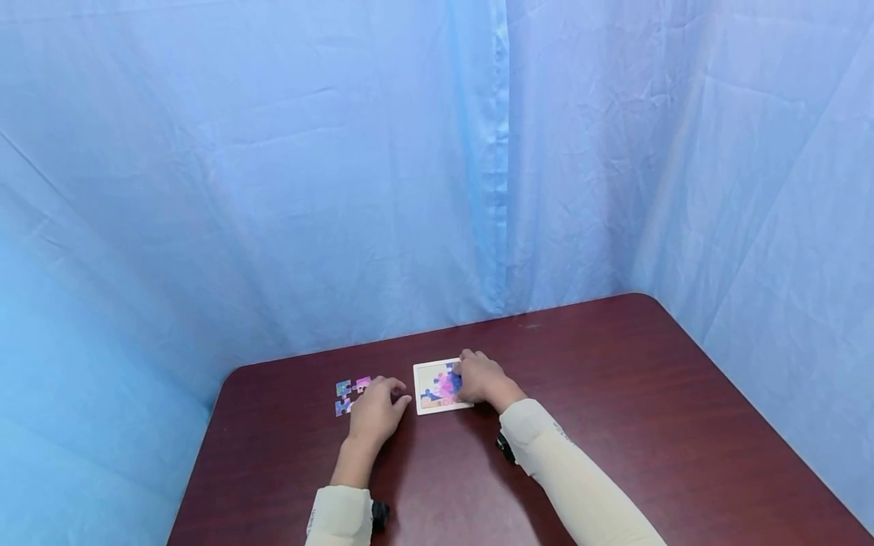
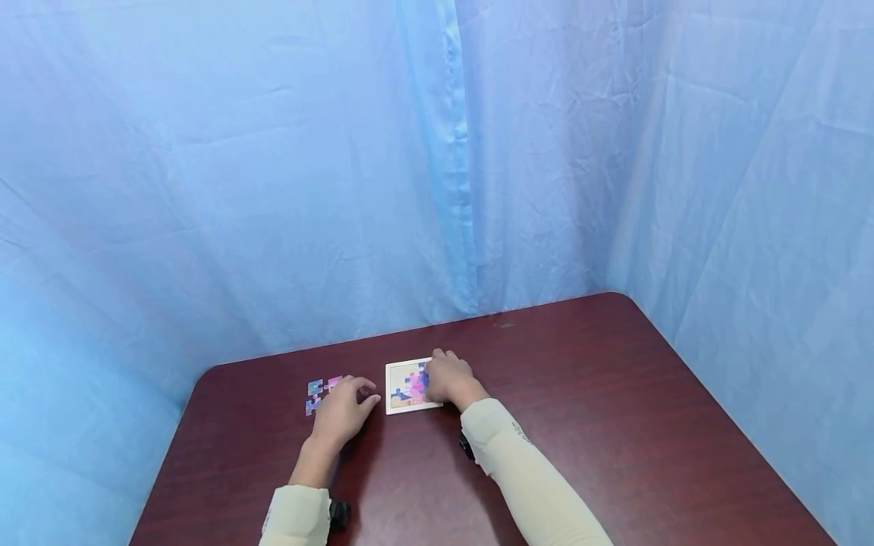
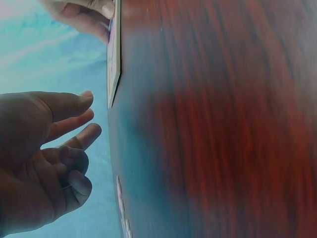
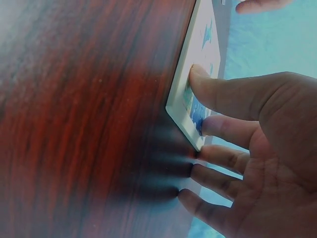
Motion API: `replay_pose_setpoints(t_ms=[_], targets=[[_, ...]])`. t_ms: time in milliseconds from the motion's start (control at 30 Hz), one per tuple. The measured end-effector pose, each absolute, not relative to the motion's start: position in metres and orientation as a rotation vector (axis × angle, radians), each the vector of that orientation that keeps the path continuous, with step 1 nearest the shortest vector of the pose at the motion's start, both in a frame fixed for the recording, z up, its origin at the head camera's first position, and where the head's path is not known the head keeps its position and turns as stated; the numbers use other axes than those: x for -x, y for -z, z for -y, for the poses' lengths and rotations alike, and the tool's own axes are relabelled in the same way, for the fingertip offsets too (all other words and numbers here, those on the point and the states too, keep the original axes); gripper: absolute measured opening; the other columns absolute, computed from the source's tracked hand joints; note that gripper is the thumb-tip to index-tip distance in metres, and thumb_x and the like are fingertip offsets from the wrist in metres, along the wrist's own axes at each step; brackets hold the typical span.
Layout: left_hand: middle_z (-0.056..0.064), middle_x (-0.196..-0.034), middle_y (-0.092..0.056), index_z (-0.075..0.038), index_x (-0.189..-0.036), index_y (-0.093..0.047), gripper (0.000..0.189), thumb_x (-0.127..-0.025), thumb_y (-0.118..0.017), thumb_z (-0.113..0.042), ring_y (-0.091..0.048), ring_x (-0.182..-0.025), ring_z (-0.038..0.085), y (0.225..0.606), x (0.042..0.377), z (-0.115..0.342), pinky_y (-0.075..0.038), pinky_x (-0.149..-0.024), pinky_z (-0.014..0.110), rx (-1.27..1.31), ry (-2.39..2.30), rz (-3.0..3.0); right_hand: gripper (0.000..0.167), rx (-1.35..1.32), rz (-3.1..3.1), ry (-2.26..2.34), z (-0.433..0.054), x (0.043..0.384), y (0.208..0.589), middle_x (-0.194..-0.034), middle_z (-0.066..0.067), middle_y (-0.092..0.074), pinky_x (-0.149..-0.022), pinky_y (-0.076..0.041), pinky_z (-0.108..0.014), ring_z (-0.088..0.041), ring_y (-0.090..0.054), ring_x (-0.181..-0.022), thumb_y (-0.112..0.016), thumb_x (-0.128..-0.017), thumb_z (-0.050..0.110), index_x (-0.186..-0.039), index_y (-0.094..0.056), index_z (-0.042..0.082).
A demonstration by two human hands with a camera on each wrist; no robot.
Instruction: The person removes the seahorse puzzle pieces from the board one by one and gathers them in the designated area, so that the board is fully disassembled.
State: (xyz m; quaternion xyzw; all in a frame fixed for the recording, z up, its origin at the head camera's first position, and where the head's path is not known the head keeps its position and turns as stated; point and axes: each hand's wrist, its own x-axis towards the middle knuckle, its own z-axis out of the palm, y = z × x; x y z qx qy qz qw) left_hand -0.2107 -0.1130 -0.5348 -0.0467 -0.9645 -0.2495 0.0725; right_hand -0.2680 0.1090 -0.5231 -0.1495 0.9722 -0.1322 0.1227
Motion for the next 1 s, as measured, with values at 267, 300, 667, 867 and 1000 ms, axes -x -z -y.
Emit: replay_pose_setpoints(t_ms=[267, 300, 667, 867, 1000], targets=[[0.006, -0.1, -0.071, -0.009, -0.111, -0.08, 0.023, -0.094, -0.081, -0.024, -0.069, -0.088, 0.021, 0.531, 0.215, 0.093, -0.06, -0.082, 0.046, 0.2, 0.715, 2.951, 0.051, 0.411, -2.855, 0.405, -0.109, 0.267, 0.522, -0.145, -0.013, -0.058, -0.106, -0.052, -0.05, -0.03, -0.055, -0.123, -0.081, -0.086, 0.023, -0.135, -0.073, 0.01], [0.007, -0.101, -0.071, -0.008, -0.112, -0.08, 0.025, -0.094, -0.081, -0.025, -0.07, -0.089, 0.022, 0.53, 0.216, 0.091, -0.06, -0.082, 0.046, 0.212, 0.709, 2.963, 0.051, 0.411, -2.857, 0.4, -0.109, 0.267, 0.522, -0.145, -0.013, -0.058, -0.106, -0.052, -0.05, -0.03, -0.055, -0.124, -0.081, -0.086, 0.024, -0.135, -0.073, 0.011], [0.013, -0.111, -0.07, -0.006, -0.117, -0.08, 0.03, -0.092, -0.083, -0.023, -0.073, -0.095, 0.032, 0.529, 0.217, 0.08, -0.06, -0.085, 0.051, 0.267, 0.672, 3.05, 0.047, 0.375, -2.861, 0.395, -0.104, 0.265, 0.522, -0.147, -0.014, -0.057, -0.107, -0.052, -0.052, -0.03, -0.055, -0.127, -0.078, -0.086, 0.034, -0.127, -0.076, 0.01], [0.011, -0.106, -0.067, -0.007, -0.112, -0.082, 0.026, -0.092, -0.083, -0.024, -0.07, -0.086, 0.027, 0.531, 0.218, 0.078, -0.06, -0.083, 0.048, 0.239, 0.639, 3.069, 0.046, 0.324, -2.869, 0.4, -0.101, 0.263, 0.519, -0.149, -0.014, -0.058, -0.107, -0.052, -0.053, -0.031, -0.055, -0.13, -0.079, -0.088, 0.042, -0.122, -0.078, 0.011], [0.009, -0.102, -0.066, -0.007, -0.106, -0.083, 0.021, -0.091, -0.083, -0.023, -0.067, -0.081, 0.024, 0.532, 0.22, 0.076, -0.061, -0.082, 0.047, 0.213, 0.633, 3.065, 0.045, 0.334, -2.881, 0.362, -0.1, 0.264, 0.52, -0.148, -0.013, -0.058, -0.107, -0.052, -0.053, -0.031, -0.056, -0.13, -0.078, -0.091, 0.044, -0.122, -0.078, 0.012]])
